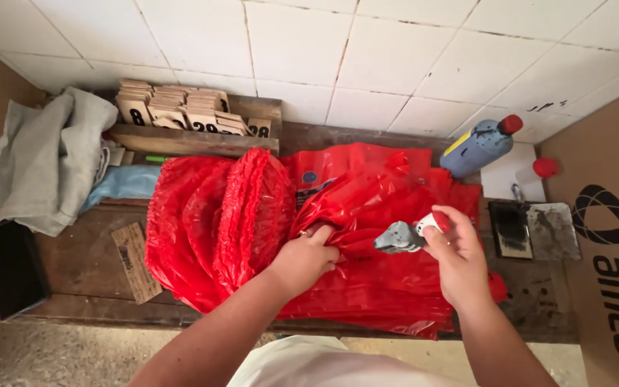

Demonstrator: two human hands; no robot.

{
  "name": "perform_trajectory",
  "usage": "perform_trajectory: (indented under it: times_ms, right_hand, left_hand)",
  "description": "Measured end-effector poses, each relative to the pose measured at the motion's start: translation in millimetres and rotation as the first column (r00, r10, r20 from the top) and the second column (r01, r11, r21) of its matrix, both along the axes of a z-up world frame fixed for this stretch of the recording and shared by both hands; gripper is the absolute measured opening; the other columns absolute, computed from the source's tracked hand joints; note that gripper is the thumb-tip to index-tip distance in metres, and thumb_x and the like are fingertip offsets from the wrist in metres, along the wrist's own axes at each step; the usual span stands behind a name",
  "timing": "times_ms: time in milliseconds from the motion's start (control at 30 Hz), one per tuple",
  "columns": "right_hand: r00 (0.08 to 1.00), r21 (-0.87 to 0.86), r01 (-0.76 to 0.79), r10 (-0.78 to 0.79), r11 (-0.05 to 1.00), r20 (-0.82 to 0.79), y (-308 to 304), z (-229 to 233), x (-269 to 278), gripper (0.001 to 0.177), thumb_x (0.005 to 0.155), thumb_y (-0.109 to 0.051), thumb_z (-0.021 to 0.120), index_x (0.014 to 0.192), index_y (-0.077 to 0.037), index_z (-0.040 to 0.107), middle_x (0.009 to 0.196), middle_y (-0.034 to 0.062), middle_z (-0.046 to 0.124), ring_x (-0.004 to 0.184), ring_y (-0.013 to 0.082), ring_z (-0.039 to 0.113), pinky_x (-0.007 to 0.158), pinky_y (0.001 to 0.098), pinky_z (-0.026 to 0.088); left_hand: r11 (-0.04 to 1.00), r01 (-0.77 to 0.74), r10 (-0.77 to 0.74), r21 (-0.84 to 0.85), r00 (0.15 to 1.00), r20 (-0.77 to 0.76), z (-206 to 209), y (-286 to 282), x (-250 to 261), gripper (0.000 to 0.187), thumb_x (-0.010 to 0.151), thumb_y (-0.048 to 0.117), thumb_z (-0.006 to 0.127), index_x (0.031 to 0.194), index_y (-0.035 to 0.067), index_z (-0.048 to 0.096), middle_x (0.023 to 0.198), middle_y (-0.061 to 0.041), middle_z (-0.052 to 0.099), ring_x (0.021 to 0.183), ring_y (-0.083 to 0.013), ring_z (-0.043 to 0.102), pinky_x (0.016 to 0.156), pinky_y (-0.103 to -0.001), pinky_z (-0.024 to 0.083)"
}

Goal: Organizing and preparing cosmetic packaging materials and assembling a labeling stamp at a workbench.

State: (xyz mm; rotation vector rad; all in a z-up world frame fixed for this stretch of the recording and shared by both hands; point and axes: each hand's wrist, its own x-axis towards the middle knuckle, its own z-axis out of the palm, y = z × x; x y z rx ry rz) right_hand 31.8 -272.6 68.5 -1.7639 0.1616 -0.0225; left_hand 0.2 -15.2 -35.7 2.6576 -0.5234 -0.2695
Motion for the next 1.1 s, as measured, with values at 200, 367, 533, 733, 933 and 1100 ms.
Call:
perform_trajectory:
  times_ms: [200, 367, 533, 733, 933, 1100]
  right_hand:
    - [0.996, -0.14, -0.015, 0.028, 0.99, 0.085, -15.2, 11.1, -33.9, 0.048, 0.093, -0.006, 0.07, 0.14, -0.002, 0.059, 0.118, 0.0246, 0.064, 0.106, 0.032, 0.065, 0.087, 0.0437, 0.061]
    - [0.884, -0.427, -0.163, 0.324, 0.889, 0.338, -15.9, -39.5, -62.1, 0.049, 0.079, -0.012, 0.084, 0.126, -0.005, 0.069, 0.115, 0.0097, 0.073, 0.109, 0.0237, 0.073, 0.091, 0.034, 0.059]
    - [0.705, -0.63, -0.069, 0.484, 0.774, 0.519, 9.6, -70.9, -41.4, 0.048, 0.08, -0.025, 0.086, 0.123, -0.01, 0.071, 0.114, 0.0055, 0.072, 0.102, 0.022, 0.073, 0.092, 0.0329, 0.058]
    - [0.718, -0.712, -0.058, 0.524, 0.7, 0.457, 24.1, -61.8, -13.0, 0.047, 0.086, -0.032, 0.082, 0.128, -0.015, 0.069, 0.097, 0.0059, 0.069, 0.091, 0.0244, 0.073, 0.083, 0.0371, 0.059]
    - [0.973, -0.277, -0.2, 0.224, 0.94, 0.055, 16.5, -14.4, 3.0, 0.051, 0.085, -0.011, 0.081, 0.134, -0.017, 0.069, 0.118, 0.0187, 0.075, 0.109, 0.0314, 0.072, 0.088, 0.0407, 0.061]
    - [0.986, -0.192, -0.089, 0.114, 0.977, 0.122, -4.5, 7.1, 0.6, 0.043, 0.094, -0.007, 0.074, 0.136, -0.01, 0.064, 0.112, 0.0172, 0.071, 0.103, 0.02, 0.067, 0.092, 0.0377, 0.058]
  left_hand:
    - [0.951, -0.181, 0.144, -0.25, 0.977, -0.157, 3.6, 8.5, 1.5, 0.014, 0.098, 0.032, 0.065, 0.109, 0.027, 0.07, 0.143, -0.001, 0.049, 0.111, -0.0488, 0.067, 0.089, -0.049, 0.063]
    - [0.887, -0.283, 0.191, -0.365, 0.944, -0.268, 4.0, 17.5, 6.4, 0.013, 0.102, 0.031, 0.059, 0.11, 0.023, 0.064, 0.139, 0.0, 0.049, 0.11, -0.0416, 0.07, 0.09, -0.046, 0.063]
    - [0.849, -0.331, 0.219, -0.412, 0.93, -0.296, 13.9, 21.1, 1.0, 0.012, 0.103, 0.029, 0.059, 0.109, 0.02, 0.063, 0.135, 0.0, 0.051, 0.111, -0.0403, 0.069, 0.091, -0.045, 0.061]
    - [0.858, -0.001, -0.065, -0.513, 0.992, -0.11, 56.6, 19.2, -14.4, 0.017, 0.086, 0.017, 0.077, 0.102, 0.021, 0.073, 0.147, -0.015, 0.051, 0.126, -0.0544, 0.056, 0.104, -0.058, 0.051]
    - [0.998, 0.061, -0.059, 0.008, 0.987, -0.147, 3.2, 4.7, -8.4, 0.042, 0.082, 0.037, 0.084, 0.121, 0.032, 0.069, 0.149, -0.001, 0.04, 0.125, -0.0551, 0.056, 0.099, -0.05, 0.059]
    - [0.999, -0.023, 0.022, -0.026, 0.998, -0.06, -21.8, 0.4, -4.2, 0.016, 0.092, 0.041, 0.074, 0.102, 0.028, 0.075, 0.129, 0.0, 0.052, 0.115, -0.0528, 0.063, 0.088, -0.05, 0.063]
